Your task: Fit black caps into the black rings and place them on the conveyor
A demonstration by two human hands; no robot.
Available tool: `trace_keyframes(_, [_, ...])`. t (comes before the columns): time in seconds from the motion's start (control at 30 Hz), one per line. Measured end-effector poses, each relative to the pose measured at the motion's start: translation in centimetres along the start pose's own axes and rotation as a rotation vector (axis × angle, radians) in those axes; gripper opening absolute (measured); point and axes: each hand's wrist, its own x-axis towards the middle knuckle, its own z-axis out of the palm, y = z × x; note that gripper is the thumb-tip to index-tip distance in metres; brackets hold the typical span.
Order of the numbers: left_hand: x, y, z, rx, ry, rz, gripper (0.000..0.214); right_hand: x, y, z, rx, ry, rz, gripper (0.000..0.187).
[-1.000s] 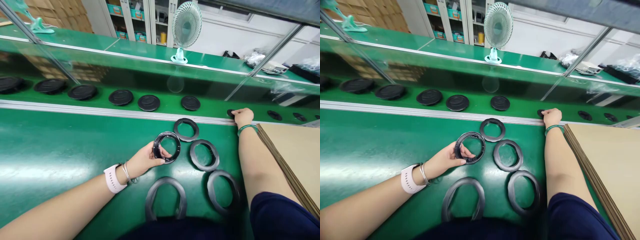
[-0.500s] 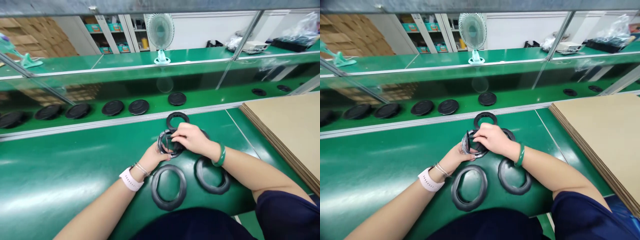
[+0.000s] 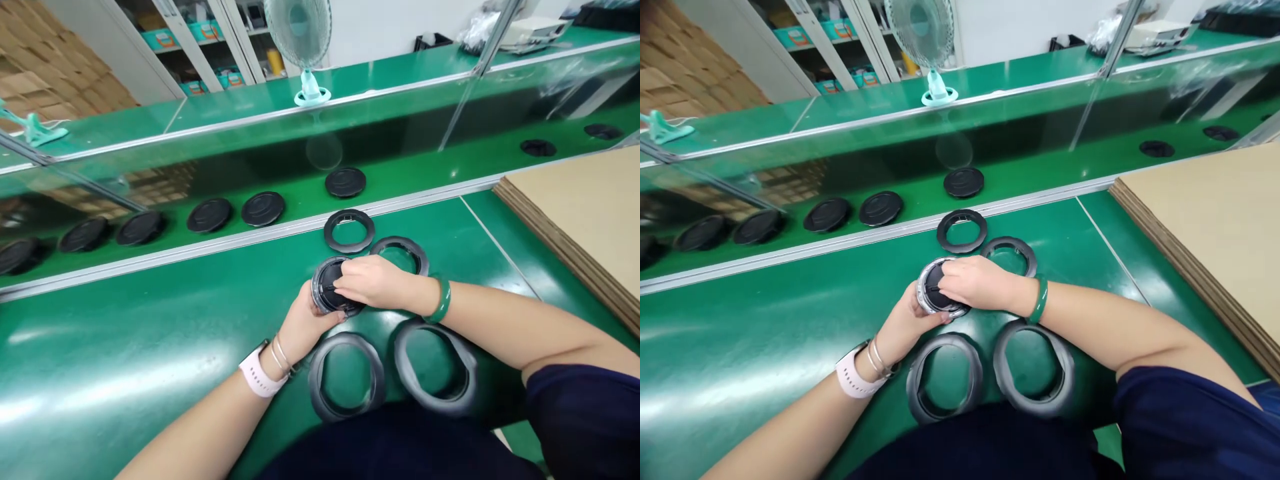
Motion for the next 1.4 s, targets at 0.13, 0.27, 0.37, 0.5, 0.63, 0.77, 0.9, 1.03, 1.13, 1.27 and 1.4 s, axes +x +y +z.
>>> trace_keyframes(0.13, [-0.5, 0.1, 0.0, 0.057, 0.031, 0.004, 0.068, 0.0, -0.4, -0.1, -0.023, -0.027, -0.062, 0.035])
trace_keyframes(0.27, [-0.5, 0.2, -0.1, 0.098, 0.033, 0.008, 0.066, 0.1, -0.4, -0.5, -0.050, -0.031, -0.060, 0.038])
trace_keyframes(0.37, [-0.4, 0.1, -0.1, 0.137, 0.045, 0.028, 0.065, 0.2, -0.4, -0.6, -0.057, -0.028, -0.066, 0.038])
trace_keyframes(0.5, [-0.4, 0.0, -0.2, 0.189, 0.054, 0.042, 0.061, 0.2, -0.4, -0.5, -0.054, -0.050, -0.048, 0.034])
trace_keyframes(0.63, [-0.4, 0.1, -0.2, 0.178, 0.046, 0.033, 0.061, 0.1, -0.7, -0.1, -0.061, -0.078, 0.009, 0.033])
trace_keyframes(0.77, [-0.5, 0.1, -0.2, 0.170, 0.054, 0.036, 0.062, 0.1, -1.1, 0.0, -0.057, -0.118, 0.030, 0.032])
trace_keyframes(0.9, [-0.5, 0.2, -0.1, 0.162, 0.055, 0.031, 0.061, 0.1, -1.2, -0.1, -0.042, -0.128, 0.047, 0.031])
trace_keyframes(1.03, [-0.6, 0.2, -0.2, 0.176, 0.059, 0.031, 0.060, 0.0, -1.2, -0.2, -0.006, -0.119, 0.085, 0.027])
trace_keyframes(1.13, [-0.5, 0.3, -0.3, 0.185, 0.060, 0.026, 0.060, 0.0, -1.3, -0.2, 0.032, -0.110, 0.130, 0.020])
trace_keyframes(1.27, [-0.5, 0.3, -0.2, 0.215, 0.073, 0.012, 0.058, 0.2, -1.7, 0.0, 0.030, -0.188, 0.210, 0.011])
trace_keyframes(1.4, [-0.5, 0.2, -0.2, 0.195, 0.068, 0.007, 0.057, 0.3, -2.4, 0.6, -0.026, -0.274, 0.295, 0.010])
